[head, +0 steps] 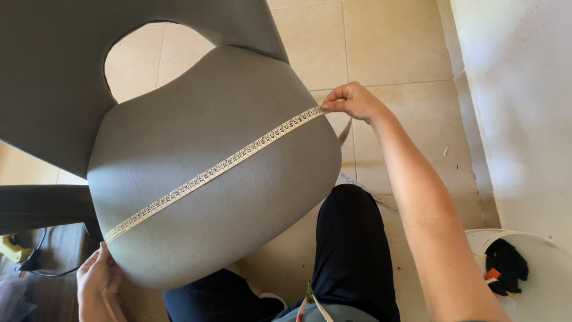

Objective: The person cuts an orange fabric draped over a chair using scissors, then removes pins from the fabric. They place the fabric on a table, cut a smaller piece, and finally measure the chair seat with a measuring tape.

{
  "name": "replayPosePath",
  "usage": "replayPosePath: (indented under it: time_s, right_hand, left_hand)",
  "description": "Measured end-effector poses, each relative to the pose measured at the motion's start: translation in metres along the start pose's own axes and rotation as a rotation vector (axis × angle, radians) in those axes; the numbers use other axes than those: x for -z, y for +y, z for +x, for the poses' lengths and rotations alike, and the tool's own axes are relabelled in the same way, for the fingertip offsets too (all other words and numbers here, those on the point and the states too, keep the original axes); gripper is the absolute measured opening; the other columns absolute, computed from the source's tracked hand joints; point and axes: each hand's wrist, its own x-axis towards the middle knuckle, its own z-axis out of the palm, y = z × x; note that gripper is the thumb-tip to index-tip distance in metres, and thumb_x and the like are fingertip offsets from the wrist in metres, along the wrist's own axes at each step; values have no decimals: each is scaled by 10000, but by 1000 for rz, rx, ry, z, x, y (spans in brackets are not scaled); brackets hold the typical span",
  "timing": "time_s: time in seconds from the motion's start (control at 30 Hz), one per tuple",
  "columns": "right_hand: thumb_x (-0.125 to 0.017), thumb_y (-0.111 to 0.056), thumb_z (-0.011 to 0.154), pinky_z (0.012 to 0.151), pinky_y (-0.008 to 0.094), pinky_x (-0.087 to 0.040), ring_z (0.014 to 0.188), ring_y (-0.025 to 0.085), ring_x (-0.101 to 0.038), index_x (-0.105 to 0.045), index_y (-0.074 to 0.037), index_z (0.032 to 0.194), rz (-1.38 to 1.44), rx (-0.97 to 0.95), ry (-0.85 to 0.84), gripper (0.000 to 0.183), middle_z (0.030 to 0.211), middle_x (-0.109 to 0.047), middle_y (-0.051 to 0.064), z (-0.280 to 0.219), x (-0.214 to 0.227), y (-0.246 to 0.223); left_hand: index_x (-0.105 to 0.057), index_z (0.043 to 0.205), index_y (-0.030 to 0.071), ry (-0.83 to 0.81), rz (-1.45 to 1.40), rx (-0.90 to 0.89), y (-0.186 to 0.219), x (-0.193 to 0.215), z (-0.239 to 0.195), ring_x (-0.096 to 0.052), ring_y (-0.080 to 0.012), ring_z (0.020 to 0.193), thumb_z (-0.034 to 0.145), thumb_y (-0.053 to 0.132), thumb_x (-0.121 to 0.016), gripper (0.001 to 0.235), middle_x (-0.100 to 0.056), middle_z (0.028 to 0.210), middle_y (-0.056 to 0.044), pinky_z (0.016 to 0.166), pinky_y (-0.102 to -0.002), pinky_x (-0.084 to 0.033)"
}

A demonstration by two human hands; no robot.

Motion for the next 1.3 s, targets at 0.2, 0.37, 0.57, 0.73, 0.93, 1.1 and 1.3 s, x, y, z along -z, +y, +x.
replayPosePath:
  time_s: [0.2, 0.37, 0.57, 0.73, 0.93, 1.1, 1.3]
  right_hand:
    - [-780, -218, 910, 809, 197, -455, 891, 63, -683, -783, -93, 1026, 12, 26, -62, 170, 965, -794, 16, 13, 4, 14]
    - [-756, -181, 915, 950, 239, -535, 974, 112, -722, -766, -71, 1031, 86, 15, -37, 161, 1003, -785, 33, 8, -5, 13]
    - [-738, -210, 935, 901, 236, -536, 926, 87, -699, -762, -89, 993, 22, 8, 29, 136, 973, -773, 7, 9, -11, 20]
    - [-685, -252, 996, 620, 245, -403, 714, 68, -547, -734, -114, 944, -106, -27, 23, 156, 851, -699, -32, 10, -12, 19]
    - [-687, -205, 996, 479, 227, -261, 557, 69, -360, -722, -86, 939, 69, -84, -79, 137, 818, -691, 16, 16, -7, 20]
    - [-704, -112, 938, 624, 220, -393, 736, 87, -620, -752, -58, 939, 74, -47, -59, 72, 864, -765, 63, 23, -7, 18]
    - [-731, -111, 895, 509, 231, -227, 534, 91, -303, -755, -36, 856, 137, -129, -145, 88, 689, -623, 54, 13, 0, 1]
  left_hand:
    - [-697, 960, 189, -33, 25, 26, -4, 3, 3, -577, 29, 635, 1081, 417, -728, 260, -634, 772, 115, 531, -140, -498]
    - [-703, 953, 181, 41, 33, 79, 12, -9, -18, -557, 36, 625, 1045, 421, -755, 262, -615, 751, 108, 559, -113, -491]
    - [-738, 1042, 54, 118, 172, -134, 17, -14, -32, -578, -32, 648, 1070, 338, -786, 289, -639, 765, 22, 577, -188, -516]
    - [-785, 1123, -6, 125, 693, -181, 41, -13, -35, -610, -178, 716, 1116, 292, -649, 328, -687, 762, -135, 636, -356, -488]
    - [-768, 1158, 37, 120, 722, -15, 59, -24, -53, -542, -231, 590, 1110, 405, -648, 390, -699, 784, -198, 457, -404, -391]
    - [-725, 998, 106, 113, 229, -25, 16, -8, -12, -571, -38, 642, 1012, 429, -827, 339, -618, 742, 42, 526, -190, -473]
    - [-708, 946, 110, 115, -76, 20, 2, -8, 1, -674, -2, 759, 980, 276, -835, 212, -706, 844, 29, 688, -168, -602]
